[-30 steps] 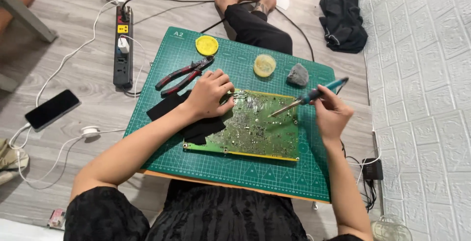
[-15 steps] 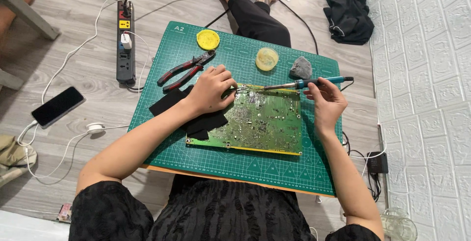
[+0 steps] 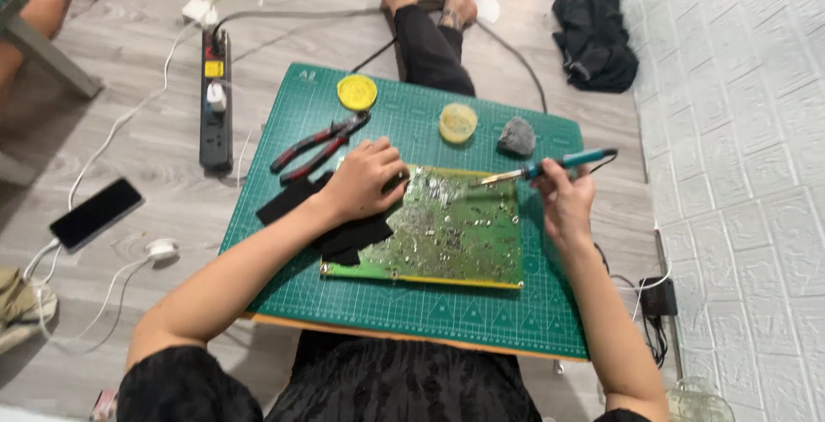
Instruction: The person solders electronic components onto a circuit board using a soldering iron.
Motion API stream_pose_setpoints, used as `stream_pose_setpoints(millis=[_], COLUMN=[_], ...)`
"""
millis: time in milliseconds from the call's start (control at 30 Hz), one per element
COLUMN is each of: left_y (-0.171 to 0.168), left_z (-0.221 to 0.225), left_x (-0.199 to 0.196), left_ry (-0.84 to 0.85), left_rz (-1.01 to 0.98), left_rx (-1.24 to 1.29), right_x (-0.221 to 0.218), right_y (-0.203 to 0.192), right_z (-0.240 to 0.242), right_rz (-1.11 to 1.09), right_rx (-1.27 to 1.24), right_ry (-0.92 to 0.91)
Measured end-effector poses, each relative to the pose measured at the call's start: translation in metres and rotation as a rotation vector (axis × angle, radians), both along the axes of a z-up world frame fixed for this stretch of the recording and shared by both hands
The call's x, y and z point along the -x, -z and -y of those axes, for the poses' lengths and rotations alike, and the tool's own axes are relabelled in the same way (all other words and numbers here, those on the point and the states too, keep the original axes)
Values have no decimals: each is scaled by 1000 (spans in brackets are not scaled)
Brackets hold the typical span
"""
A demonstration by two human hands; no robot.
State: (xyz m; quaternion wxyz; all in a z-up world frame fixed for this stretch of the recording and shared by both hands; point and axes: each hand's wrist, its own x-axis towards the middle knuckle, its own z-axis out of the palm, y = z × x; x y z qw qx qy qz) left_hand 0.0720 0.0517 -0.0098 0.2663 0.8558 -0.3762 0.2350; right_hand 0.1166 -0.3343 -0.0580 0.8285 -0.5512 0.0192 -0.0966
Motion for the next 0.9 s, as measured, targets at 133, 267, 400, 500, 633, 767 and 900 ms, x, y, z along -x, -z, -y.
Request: stream_pose_setpoints(millis=[133,267,400,500,633,767,900], left_y=[-1,-3,-4,-5,-3,-3,-2], left_z=[1,2,2,2,2,2,3], left_x=[-2,-1,1,1,0,0,0], left_ry=[-1,-9,-19,-18,-17,-25,-30], left_rz=[-16,-12,-44,-21,-14,-16,-7], left_rx=[-23,-26,-37,-34,-43,-52,-51], right_x=[-5,-2,3,5,9,6,4], right_y=[13,3,3,-1,-12,-5,-3], right_z=[10,6,8,11,8,12,13], right_rz=[-75,-84,-112,-112,-145,-158,-120], right_rx=[30,254,315,260,260,288,329], right_ry=[-24,-49,-183,-290,-315,-333,-413])
